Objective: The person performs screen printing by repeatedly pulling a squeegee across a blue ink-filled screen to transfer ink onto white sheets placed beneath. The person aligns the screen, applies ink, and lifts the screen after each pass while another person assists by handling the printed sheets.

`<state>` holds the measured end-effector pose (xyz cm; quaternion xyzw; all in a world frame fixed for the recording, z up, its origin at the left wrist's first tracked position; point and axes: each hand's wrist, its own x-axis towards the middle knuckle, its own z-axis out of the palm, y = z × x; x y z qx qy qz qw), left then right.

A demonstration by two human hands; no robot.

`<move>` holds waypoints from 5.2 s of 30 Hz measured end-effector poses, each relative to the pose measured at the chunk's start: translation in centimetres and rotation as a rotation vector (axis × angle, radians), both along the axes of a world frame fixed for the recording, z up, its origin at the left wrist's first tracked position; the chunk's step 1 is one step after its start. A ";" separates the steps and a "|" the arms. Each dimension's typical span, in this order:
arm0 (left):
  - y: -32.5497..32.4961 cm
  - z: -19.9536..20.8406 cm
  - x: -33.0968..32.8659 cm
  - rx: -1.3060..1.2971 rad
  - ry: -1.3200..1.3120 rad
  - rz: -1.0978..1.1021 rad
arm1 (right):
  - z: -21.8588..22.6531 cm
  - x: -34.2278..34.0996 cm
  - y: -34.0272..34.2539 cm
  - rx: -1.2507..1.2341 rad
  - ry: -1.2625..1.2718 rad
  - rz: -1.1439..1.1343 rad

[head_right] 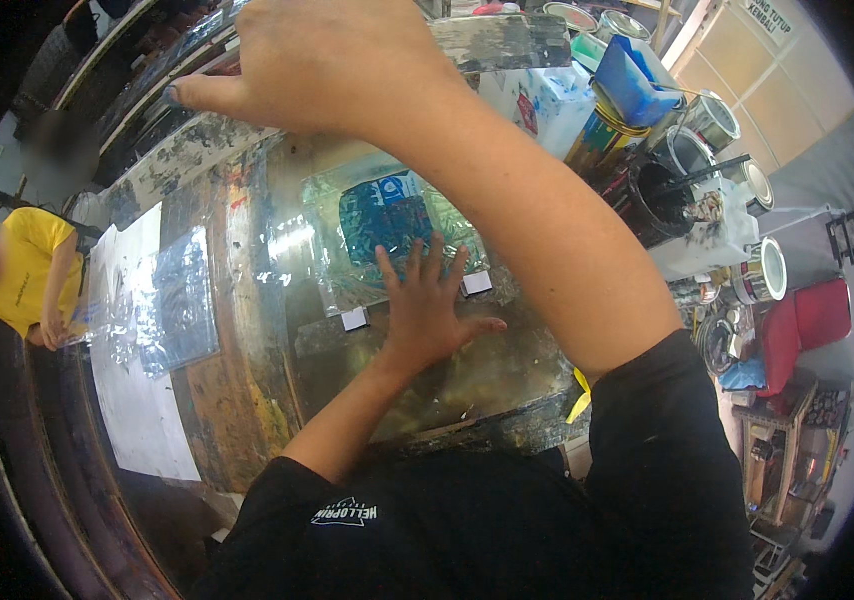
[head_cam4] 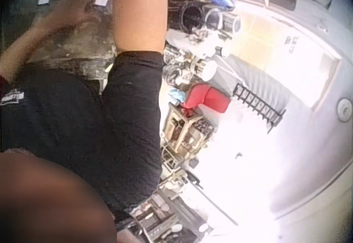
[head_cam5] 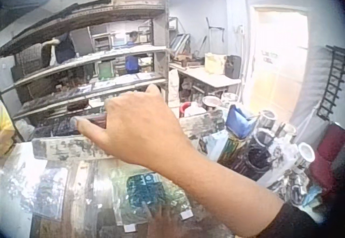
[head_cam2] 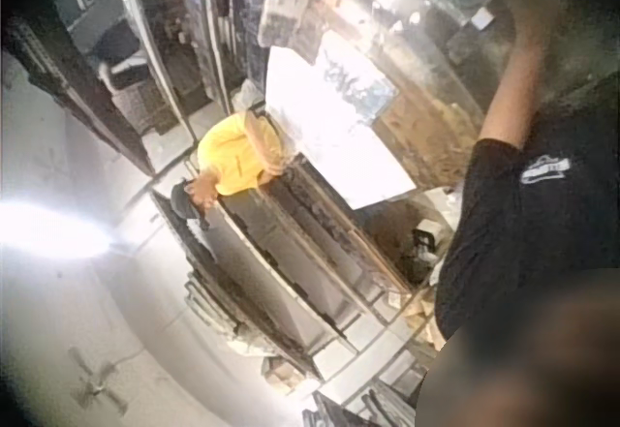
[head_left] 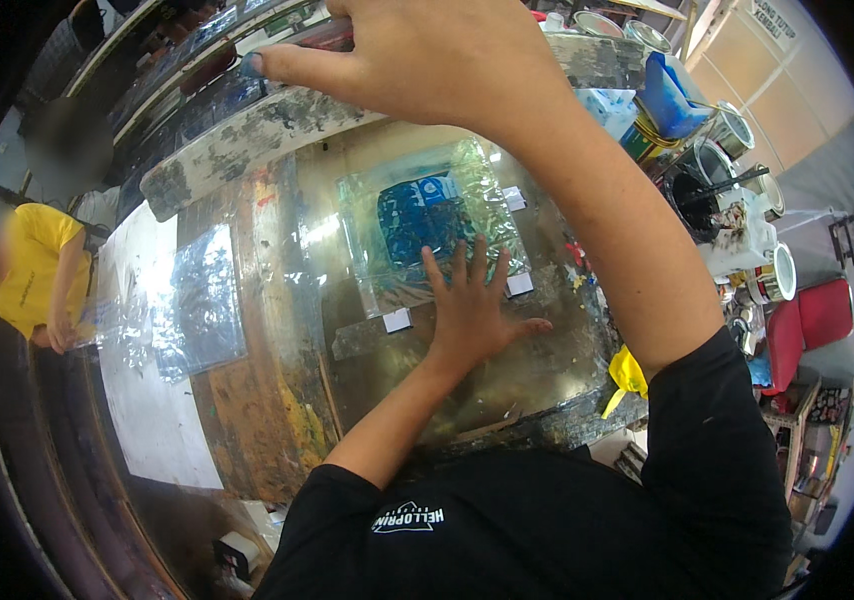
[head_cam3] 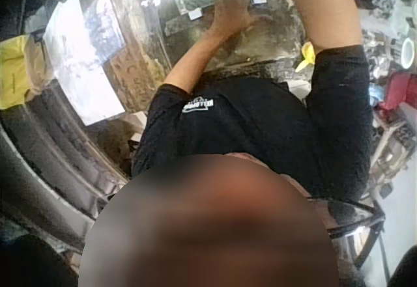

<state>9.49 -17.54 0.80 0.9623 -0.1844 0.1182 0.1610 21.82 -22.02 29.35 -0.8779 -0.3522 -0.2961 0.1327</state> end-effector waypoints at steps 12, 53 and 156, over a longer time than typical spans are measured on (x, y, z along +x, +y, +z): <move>10.2 8.5 -0.8 -1.004 0.208 0.546 | -0.7 0.3 -0.1 -0.036 0.100 0.032; 16.7 -0.6 -9.4 -0.396 -0.185 0.521 | -21.1 14.4 3.6 -0.396 0.563 -0.001; 17.3 1.4 -6.5 0.216 0.137 0.225 | -1.8 1.2 2.1 0.112 -0.220 0.098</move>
